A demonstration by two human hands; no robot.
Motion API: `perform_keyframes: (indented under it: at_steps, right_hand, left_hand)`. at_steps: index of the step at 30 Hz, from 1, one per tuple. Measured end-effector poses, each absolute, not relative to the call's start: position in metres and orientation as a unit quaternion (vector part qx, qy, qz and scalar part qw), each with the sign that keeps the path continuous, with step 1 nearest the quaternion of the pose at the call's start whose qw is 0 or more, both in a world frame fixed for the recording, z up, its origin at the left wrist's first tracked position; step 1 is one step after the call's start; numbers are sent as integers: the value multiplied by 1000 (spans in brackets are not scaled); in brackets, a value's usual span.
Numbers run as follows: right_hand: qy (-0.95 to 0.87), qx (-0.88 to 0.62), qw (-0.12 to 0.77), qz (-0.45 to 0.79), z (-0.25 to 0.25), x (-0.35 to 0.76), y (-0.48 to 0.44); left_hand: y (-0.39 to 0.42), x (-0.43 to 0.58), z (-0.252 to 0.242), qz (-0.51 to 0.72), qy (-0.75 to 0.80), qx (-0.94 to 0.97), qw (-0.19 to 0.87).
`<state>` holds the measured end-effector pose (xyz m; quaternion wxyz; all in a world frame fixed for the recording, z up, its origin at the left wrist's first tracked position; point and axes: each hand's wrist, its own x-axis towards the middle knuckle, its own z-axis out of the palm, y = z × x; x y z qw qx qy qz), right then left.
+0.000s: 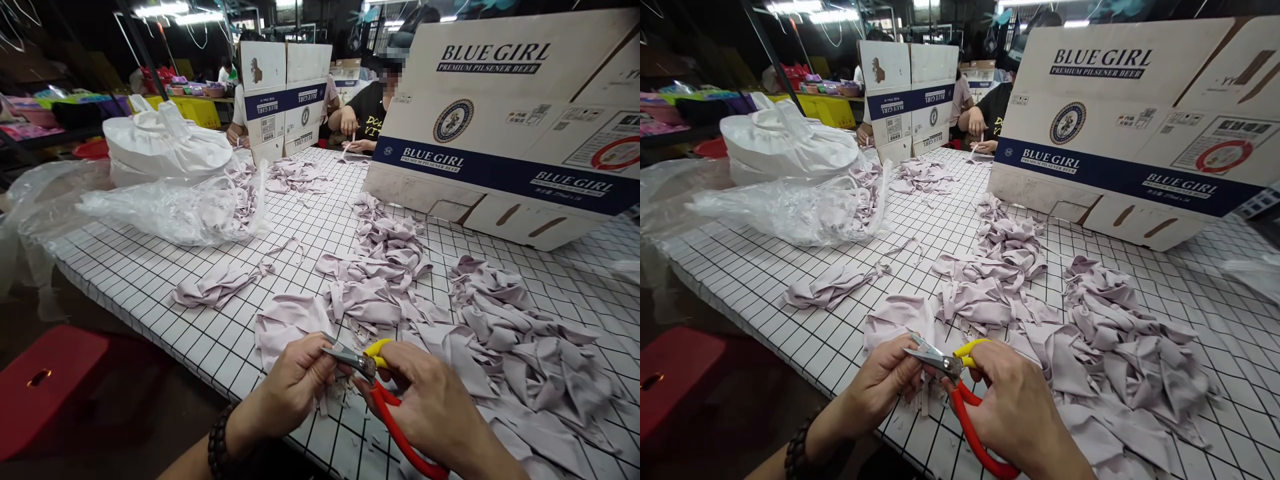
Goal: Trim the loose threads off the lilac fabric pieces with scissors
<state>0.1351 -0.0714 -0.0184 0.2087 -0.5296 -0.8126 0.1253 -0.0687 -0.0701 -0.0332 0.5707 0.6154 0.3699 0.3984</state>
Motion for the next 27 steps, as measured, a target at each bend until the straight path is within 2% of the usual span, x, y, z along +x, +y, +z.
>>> perform_keyframes:
  at_steps: [13,24,27]
  right_hand:
    - [-817,-514,233,114,-23,135,-69]
    - [-818,-501,236,157,-24,135,-67]
    - [-806,-503,239,200,-27,137,-66]
  left_hand:
    - [-70,-69,-38,390,367,554,637]
    - [-71,-70,-37,372,365,513,682]
    - [-72,-70,-36,374,362,499,693]
